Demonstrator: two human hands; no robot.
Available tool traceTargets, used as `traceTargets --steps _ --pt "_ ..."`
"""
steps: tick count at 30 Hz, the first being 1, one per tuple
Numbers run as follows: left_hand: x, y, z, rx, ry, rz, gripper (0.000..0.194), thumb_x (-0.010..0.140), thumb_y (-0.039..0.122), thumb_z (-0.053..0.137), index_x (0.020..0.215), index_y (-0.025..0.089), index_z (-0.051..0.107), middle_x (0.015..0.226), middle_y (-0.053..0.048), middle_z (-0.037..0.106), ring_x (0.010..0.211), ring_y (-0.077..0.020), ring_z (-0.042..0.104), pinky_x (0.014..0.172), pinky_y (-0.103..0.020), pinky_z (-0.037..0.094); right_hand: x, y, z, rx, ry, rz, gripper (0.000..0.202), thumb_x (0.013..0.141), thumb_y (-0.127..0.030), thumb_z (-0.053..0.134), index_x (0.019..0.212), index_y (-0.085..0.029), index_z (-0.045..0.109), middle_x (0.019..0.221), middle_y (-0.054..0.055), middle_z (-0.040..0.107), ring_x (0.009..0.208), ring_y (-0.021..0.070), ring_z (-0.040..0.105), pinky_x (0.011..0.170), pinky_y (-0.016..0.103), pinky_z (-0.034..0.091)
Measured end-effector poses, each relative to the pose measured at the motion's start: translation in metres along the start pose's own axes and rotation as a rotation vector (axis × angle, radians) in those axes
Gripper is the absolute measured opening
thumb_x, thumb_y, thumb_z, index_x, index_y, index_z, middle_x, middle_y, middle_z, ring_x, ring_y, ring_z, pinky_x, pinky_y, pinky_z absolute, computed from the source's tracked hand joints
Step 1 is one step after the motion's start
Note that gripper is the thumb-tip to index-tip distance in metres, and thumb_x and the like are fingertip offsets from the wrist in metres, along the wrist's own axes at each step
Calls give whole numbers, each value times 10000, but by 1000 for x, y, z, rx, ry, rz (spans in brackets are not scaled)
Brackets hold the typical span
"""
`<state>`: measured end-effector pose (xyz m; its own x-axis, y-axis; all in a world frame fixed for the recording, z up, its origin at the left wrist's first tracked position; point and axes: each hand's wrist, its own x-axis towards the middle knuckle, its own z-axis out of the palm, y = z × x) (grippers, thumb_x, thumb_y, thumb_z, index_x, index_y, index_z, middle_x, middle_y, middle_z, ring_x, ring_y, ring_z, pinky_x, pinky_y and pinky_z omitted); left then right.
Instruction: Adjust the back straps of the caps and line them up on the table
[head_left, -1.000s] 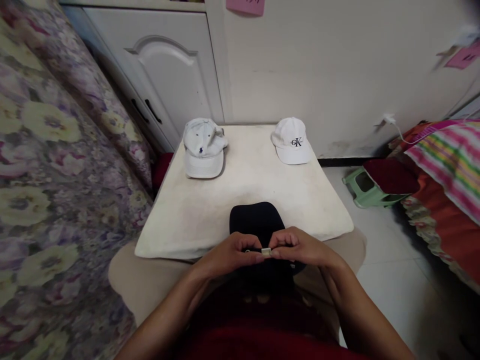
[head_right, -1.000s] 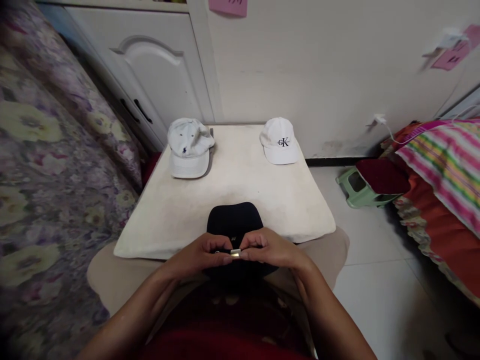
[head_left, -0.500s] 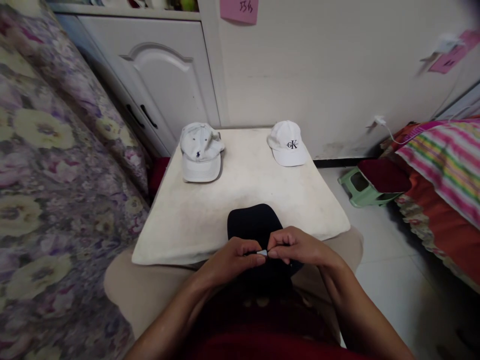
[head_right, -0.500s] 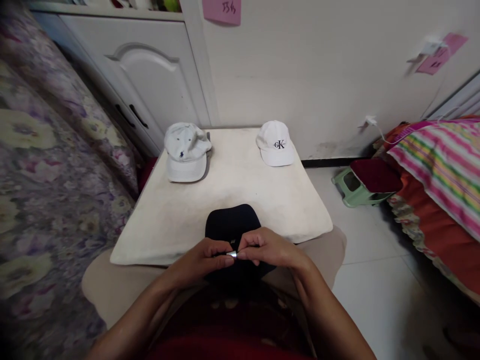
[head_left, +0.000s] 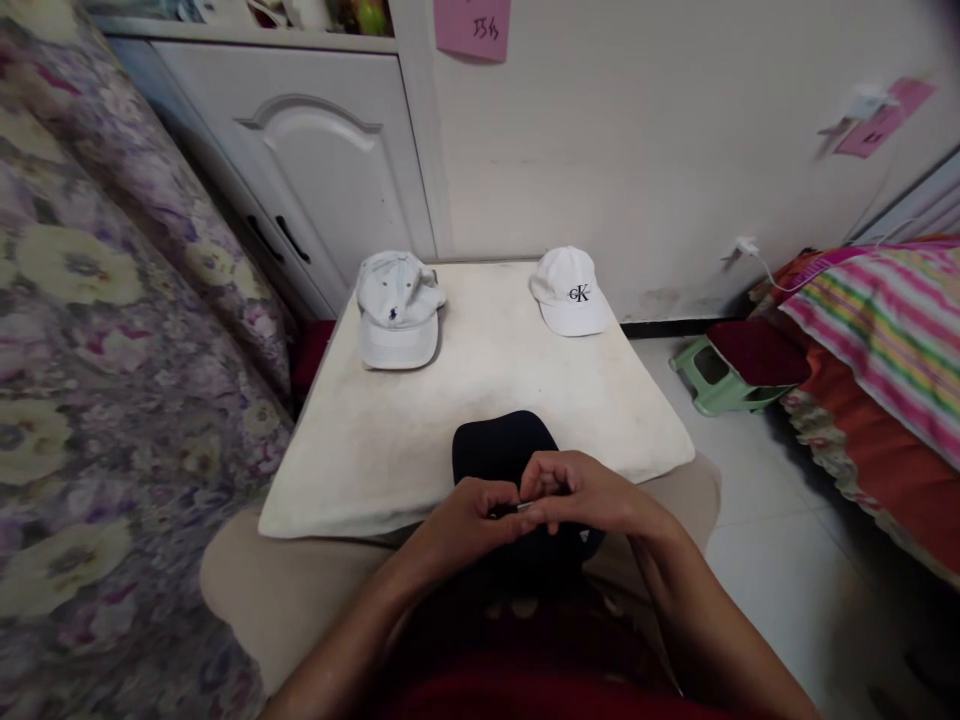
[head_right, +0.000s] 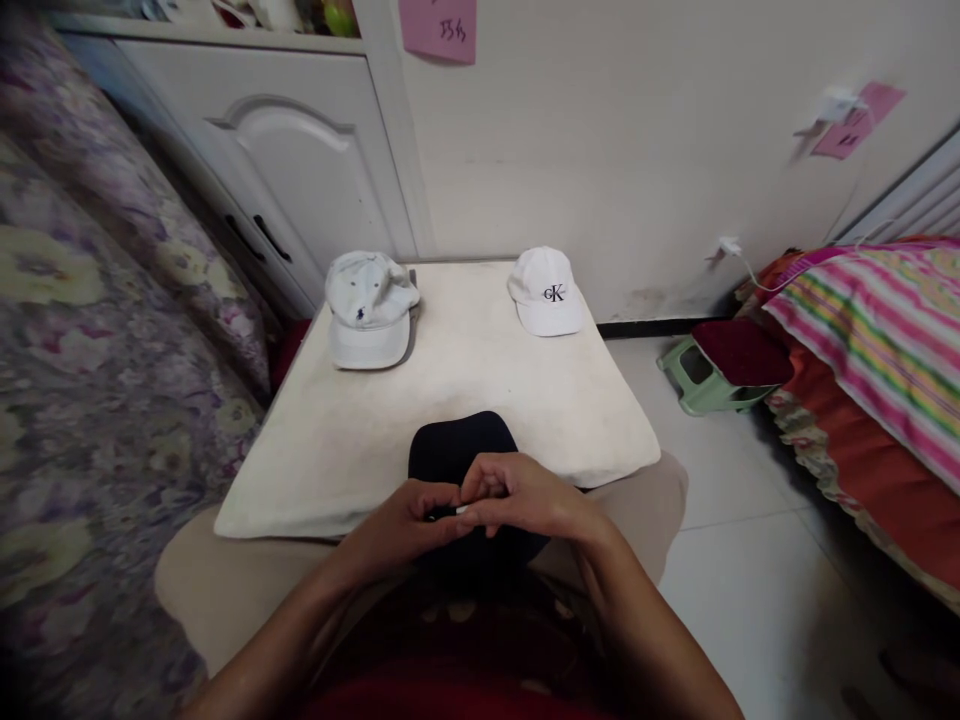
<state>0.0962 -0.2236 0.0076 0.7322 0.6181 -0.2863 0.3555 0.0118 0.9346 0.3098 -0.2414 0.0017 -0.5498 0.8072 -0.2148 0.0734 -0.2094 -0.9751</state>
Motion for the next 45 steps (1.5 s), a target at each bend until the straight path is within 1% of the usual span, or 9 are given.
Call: traceTargets --steps 4,8,13,17,24,31,34,38,45 --pt "-8 1 -4 99 87 -13 146 794 265 683 900 189 615 737 50 551 679 -129 469 615 -255 338 2 3 -1 -17 71 -1 150 824 -282 730 877 -178 637 658 -64 557 505 61 468 470 190 351" --pt "-12 -2 -7 96 109 -1 134 825 230 629 956 204 608 824 32 591 750 -147 510 671 -270 377 -3 9 -8 -43 104 -13 106 857 -265 682 913 -182 648 711 -56 557 506 53 463 489 203 341" --pt "-9 -4 -7 27 86 26 119 864 243 572 961 194 621 858 2 609 775 -161 524 694 -289 391 -7 5 -7 -109 105 -55 95 865 -258 681 935 -198 657 781 -33 596 655 96 536 598 231 392" --pt "-6 -1 -6 20 93 37 148 829 246 610 971 202 617 906 -6 629 839 -180 547 756 -312 405 -5 -1 -2 -175 93 -89 140 817 -222 734 940 -212 669 796 -36 604 732 111 532 650 236 383" --pt "-10 0 -15 0 96 36 279 764 235 677 1034 218 611 977 -13 639 923 -203 554 824 -337 415 2 6 -4 45 64 -97 147 797 -252 754 898 -201 660 727 -50 560 639 94 478 602 228 351" --pt "-21 6 -24 -50 83 14 167 802 279 658 947 199 635 855 13 599 779 -157 511 699 -276 395 -2 9 8 206 107 -80 244 748 -325 797 893 -193 654 715 -49 562 615 91 477 589 227 366" --pt "-21 9 -23 -63 65 5 152 805 252 643 945 194 632 803 32 567 718 -134 478 647 -251 365 -5 10 13 175 99 -51 256 747 -313 804 895 -191 635 698 -53 566 598 88 476 571 222 354" --pt "-14 3 -20 -80 21 13 133 813 254 620 928 186 628 785 32 560 709 -133 468 634 -248 350 -5 12 15 59 120 4 267 745 -329 816 861 -192 619 672 -52 562 596 96 476 547 222 333" --pt "-12 -3 -17 12 31 17 122 842 277 592 904 185 645 752 31 557 675 -131 452 617 -257 338 -2 14 16 42 86 -43 244 782 -358 774 788 -191 597 725 -31 553 638 108 461 562 232 348"
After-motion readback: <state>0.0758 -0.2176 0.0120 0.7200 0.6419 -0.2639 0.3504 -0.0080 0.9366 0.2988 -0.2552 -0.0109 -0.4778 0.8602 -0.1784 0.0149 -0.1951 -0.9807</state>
